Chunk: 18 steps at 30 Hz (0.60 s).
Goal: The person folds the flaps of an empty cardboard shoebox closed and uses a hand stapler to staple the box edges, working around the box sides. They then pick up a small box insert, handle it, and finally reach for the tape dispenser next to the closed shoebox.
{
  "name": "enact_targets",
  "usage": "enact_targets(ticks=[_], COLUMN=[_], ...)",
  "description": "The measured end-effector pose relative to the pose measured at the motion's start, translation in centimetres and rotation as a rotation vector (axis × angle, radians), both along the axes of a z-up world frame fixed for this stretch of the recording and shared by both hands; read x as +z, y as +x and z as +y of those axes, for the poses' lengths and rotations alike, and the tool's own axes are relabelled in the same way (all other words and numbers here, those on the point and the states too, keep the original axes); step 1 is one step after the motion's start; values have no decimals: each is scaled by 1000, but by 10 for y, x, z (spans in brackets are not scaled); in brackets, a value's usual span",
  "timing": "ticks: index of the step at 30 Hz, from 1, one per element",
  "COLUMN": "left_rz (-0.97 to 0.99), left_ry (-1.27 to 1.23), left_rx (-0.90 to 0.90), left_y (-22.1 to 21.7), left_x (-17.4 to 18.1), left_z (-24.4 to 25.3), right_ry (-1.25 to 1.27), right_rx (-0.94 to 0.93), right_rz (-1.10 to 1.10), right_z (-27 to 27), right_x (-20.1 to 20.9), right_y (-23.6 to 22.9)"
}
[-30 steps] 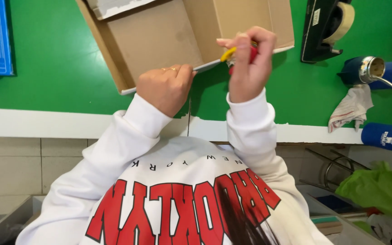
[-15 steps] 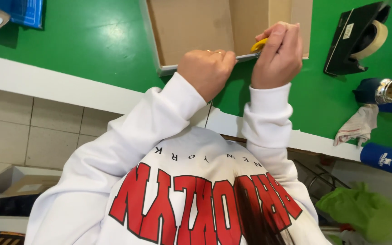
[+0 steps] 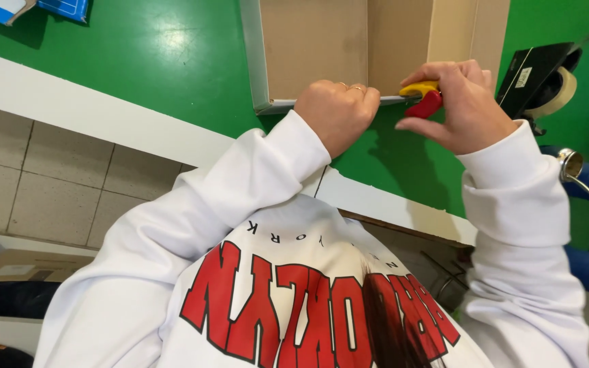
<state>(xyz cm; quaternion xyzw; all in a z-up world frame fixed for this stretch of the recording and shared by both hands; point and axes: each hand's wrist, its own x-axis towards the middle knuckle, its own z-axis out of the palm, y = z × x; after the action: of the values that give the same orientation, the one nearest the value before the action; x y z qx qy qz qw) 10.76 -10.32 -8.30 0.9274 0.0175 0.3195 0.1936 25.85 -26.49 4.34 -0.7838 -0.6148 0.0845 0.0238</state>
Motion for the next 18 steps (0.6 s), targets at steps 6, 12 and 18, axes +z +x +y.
enact_targets(ticks=[6, 12, 18], left_rz=[12, 16, 26], left_ry=[-1, -15, -4], left_rx=[1, -18, -24], left_y=[-2, -5, -6], left_x=[5, 9, 11], left_z=[0, 2, 2], right_ry=[42, 95, 7], right_rx=[-59, -228, -230], right_rz=[137, 35, 184], right_z=[-6, -2, 10], right_x=[-12, -7, 1], right_y=[-13, -34, -22])
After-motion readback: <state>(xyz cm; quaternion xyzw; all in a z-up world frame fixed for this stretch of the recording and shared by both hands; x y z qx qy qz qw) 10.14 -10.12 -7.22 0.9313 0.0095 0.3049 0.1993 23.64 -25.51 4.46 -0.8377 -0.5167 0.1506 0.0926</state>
